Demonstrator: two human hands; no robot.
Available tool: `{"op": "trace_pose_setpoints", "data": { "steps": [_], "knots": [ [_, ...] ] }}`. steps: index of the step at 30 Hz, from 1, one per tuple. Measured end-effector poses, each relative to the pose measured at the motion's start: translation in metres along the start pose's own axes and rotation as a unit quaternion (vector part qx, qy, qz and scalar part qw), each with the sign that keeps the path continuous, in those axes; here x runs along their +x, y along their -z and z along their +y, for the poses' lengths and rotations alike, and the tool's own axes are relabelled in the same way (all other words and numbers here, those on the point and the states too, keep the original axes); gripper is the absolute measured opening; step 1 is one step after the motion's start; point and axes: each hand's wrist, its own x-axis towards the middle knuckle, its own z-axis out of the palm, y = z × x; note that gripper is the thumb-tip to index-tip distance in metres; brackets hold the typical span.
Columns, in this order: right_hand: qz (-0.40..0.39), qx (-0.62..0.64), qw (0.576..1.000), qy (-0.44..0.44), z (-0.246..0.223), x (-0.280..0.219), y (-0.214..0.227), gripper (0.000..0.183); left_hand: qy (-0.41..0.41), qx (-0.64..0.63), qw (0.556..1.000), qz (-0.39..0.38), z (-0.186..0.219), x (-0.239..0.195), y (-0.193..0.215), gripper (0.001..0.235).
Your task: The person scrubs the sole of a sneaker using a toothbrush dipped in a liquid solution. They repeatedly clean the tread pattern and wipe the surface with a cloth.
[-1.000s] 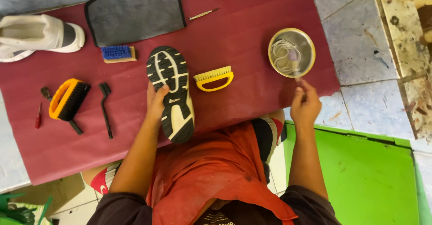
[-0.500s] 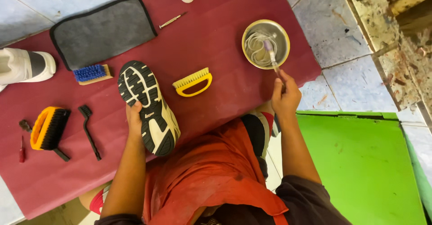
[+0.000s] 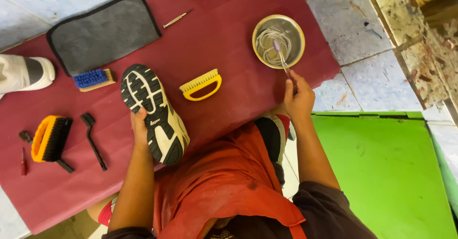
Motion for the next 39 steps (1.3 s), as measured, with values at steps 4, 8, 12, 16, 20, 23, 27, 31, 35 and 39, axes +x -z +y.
{"op": "trace_pose_setpoints", "data": {
  "steps": [4, 8, 12, 16, 20, 23, 27, 31, 35, 39],
  "knots": [
    [0.026, 0.008, 1.000, -0.009, -0.009, -0.001, 0.002, 0.025, -0.001, 0.018, 1.000, -0.011, 0.004, 0.000, 0.000, 0.031],
    [0.013, -0.003, 1.000, 0.012, -0.003, 0.003, -0.002, 0.024, -0.002, -0.010, 1.000, 0.003, 0.002, -0.001, -0.004, 0.029],
    [0.019, -0.005, 1.000, 0.013, -0.003, 0.001, -0.004, 0.022, 0.001, 0.009, 1.000, 0.003, 0.006, -0.009, -0.008, 0.030],
    [-0.022, -0.026, 0.999, -0.028, -0.018, 0.004, 0.004, 0.024, -0.011, -0.005, 1.000, 0.002, 0.005, 0.000, -0.005, 0.032],
    [-0.077, -0.047, 0.991, -0.099, -0.016, 0.006, 0.006, 0.026, -0.020, -0.010, 1.000, 0.004, 0.004, 0.001, -0.004, 0.034],
    [-0.134, 0.010, 0.976, -0.170, -0.014, 0.007, 0.008, 0.021, 0.004, 0.023, 1.000, -0.001, 0.008, 0.005, -0.004, 0.037],
    [-0.241, 0.218, 0.896, -0.303, -0.001, 0.025, 0.016, 0.020, 0.024, 0.023, 0.999, 0.023, 0.013, 0.008, -0.017, 0.039],
    [-0.200, 0.230, 0.915, -0.264, -0.003, 0.061, 0.031, 0.017, 0.026, -0.032, 0.997, 0.066, 0.013, 0.011, -0.014, 0.042],
    [-0.131, 0.212, 0.956, -0.152, -0.028, 0.077, 0.027, 0.018, 0.072, -0.110, 0.991, 0.034, 0.025, 0.008, -0.009, 0.052],
    [-0.148, 0.189, 0.950, -0.199, -0.039, 0.074, 0.013, 0.014, 0.034, -0.063, 0.997, -0.034, 0.043, -0.001, -0.007, 0.060]
  ]
}}
